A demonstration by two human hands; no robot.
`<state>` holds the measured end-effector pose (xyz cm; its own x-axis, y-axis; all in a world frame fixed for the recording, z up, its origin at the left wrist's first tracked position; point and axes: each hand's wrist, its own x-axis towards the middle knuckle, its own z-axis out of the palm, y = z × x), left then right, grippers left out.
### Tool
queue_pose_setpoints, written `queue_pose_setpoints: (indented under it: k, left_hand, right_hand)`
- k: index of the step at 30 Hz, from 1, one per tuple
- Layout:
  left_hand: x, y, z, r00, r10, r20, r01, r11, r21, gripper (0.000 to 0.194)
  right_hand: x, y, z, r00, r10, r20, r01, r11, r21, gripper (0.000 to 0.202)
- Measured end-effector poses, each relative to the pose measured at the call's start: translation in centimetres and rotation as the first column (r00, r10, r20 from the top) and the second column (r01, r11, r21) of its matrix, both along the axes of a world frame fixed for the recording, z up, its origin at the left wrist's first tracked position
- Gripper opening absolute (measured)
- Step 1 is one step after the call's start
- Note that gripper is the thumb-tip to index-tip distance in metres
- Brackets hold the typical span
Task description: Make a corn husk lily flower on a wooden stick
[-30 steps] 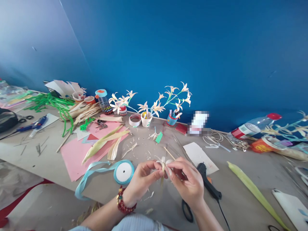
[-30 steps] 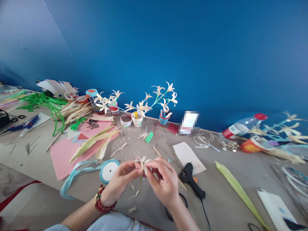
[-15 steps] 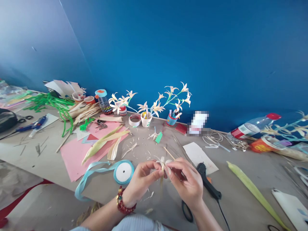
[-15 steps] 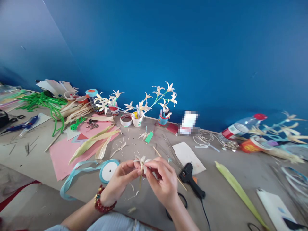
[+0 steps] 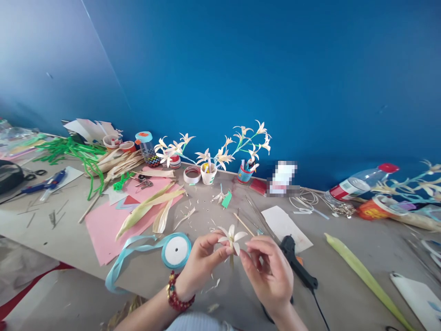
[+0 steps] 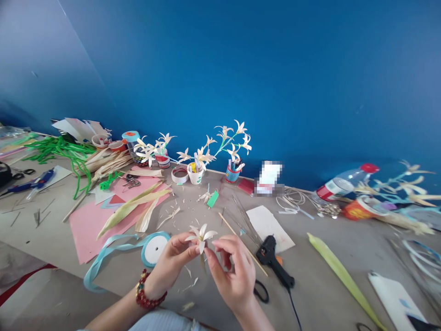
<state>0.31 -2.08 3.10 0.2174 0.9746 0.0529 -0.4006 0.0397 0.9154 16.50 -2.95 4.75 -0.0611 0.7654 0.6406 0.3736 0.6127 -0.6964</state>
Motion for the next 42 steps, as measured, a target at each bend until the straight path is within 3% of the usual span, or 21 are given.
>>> queue_pose_setpoints:
  k: [4, 8, 14, 25, 42]
  left_hand:
    - [-0.2, 0.2, 0.0, 0.992, 0.035, -0.121, -0.013, 0.983, 0.182, 0.016]
    - [-0.3, 0.3, 0.3, 0.978, 0.099, -0.185, -0.024, 0.929, 0.37, 0.015]
    - [-0.5, 0.3, 0.9, 0.967, 0.144, -0.21, -0.014, 0.853, 0.521, 0.012]
    - [-1.1, 0.3, 1.3, 0.945, 0.122, -0.303, 0.074, 0.823, 0.563, 0.023]
    - [-1.4, 0.5, 1.2, 0.949, 0.109, -0.294, 0.106, 0.77, 0.629, 0.018]
  right_hand:
    - [-0.2, -0.4, -0.3, 0.997, 0.072, -0.022, -0.073, 0.996, -0.056, 0.016]
    - [-0.3, -0.4, -0.5, 0.995, 0.096, -0.038, -0.099, 0.99, -0.102, 0.016]
    - [0.1, -0.5, -0.4, 0.987, 0.16, -0.023, -0.162, 0.984, -0.077, 0.018]
    - [0.0, -0.6, 0.7, 0.983, 0.182, -0.02, -0.183, 0.982, -0.039, 0.016]
    - [0.1, -0.5, 1.1, 0.974, 0.22, -0.053, -0.223, 0.972, -0.076, 0.015]
